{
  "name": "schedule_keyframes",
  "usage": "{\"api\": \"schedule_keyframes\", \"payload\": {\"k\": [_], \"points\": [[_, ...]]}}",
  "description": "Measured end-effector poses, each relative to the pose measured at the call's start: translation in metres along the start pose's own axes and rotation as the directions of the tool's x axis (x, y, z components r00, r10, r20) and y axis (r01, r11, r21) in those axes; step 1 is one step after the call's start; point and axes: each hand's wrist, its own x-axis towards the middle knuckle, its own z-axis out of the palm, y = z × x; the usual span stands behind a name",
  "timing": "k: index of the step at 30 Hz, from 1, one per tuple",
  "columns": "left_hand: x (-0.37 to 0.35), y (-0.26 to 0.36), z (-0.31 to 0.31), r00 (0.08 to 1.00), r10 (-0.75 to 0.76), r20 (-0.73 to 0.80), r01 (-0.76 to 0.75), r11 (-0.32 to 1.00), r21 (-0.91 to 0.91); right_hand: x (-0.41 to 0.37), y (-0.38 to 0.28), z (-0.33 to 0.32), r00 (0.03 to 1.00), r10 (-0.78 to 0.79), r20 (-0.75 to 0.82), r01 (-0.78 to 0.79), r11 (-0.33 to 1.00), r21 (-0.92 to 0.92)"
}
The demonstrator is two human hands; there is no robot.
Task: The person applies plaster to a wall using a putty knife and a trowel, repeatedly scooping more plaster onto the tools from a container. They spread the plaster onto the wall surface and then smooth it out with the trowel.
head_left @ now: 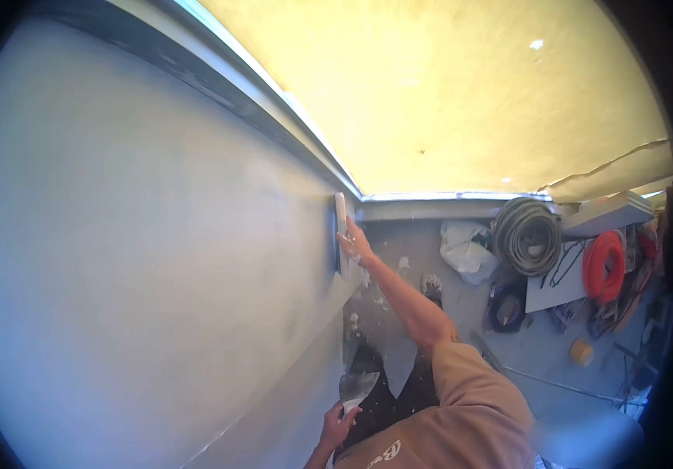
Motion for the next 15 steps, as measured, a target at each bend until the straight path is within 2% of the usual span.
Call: {"api": "schedule_keyframes", "payload": {"k": [2, 4, 5, 6, 8, 9, 10, 11, 13, 15], "points": [[-0.007, 0.017, -0.007, 0.996, 0.091, -0.008, -0.091, 0.995, 0.027, -0.004, -0.067, -0.009, 1.0, -0.024, -0.006, 0.023, 0.997, -0.075], [-0.013, 0.022, -0.014, 0.994, 0.108, -0.003, -0.108, 0.993, 0.053, -0.012, -0.117, -0.009, 0.999, -0.041, -0.033, 0.042, 0.999, 0.027], [-0.015, 0.023, -0.02, 0.995, 0.1, 0.001, -0.1, 0.992, 0.082, -0.014, -0.151, -0.017, 0.998, -0.004, 0.057, 0.001, 0.999, 0.054], [-0.018, 0.025, -0.025, 0.994, 0.112, 0.007, -0.113, 0.99, 0.081, -0.018, -0.174, -0.017, 0.999, -0.013, 0.049, 0.011, 0.999, 0.048], [-0.021, 0.03, -0.033, 0.988, 0.153, -0.025, -0.148, 0.977, 0.156, -0.024, -0.222, -0.016, 0.983, -0.184, -0.019, 0.181, 0.979, -0.094], [-0.018, 0.028, -0.038, 0.987, 0.159, -0.018, -0.154, 0.976, 0.156, -0.031, -0.258, -0.025, 0.987, -0.149, 0.056, 0.153, 0.986, -0.07], [-0.014, 0.025, -0.042, 0.976, 0.217, -0.034, -0.211, 0.968, 0.133, -0.036, -0.283, -0.028, 0.988, -0.147, 0.052, 0.151, 0.986, -0.076], [-0.014, 0.03, -0.044, 0.96, 0.276, -0.053, -0.27, 0.957, 0.108, -0.038, -0.305, -0.029, 0.978, -0.201, 0.048, 0.205, 0.976, -0.075], [-0.018, 0.044, -0.05, 0.956, 0.287, -0.058, -0.278, 0.952, 0.128, -0.044, -0.348, -0.041, 0.967, -0.251, 0.044, 0.254, 0.964, -0.078], [-0.016, 0.054, -0.056, 0.954, 0.296, -0.053, -0.285, 0.946, 0.154, -0.054, -0.391, -0.065, 0.953, -0.271, 0.136, 0.244, 0.952, 0.186]]}}
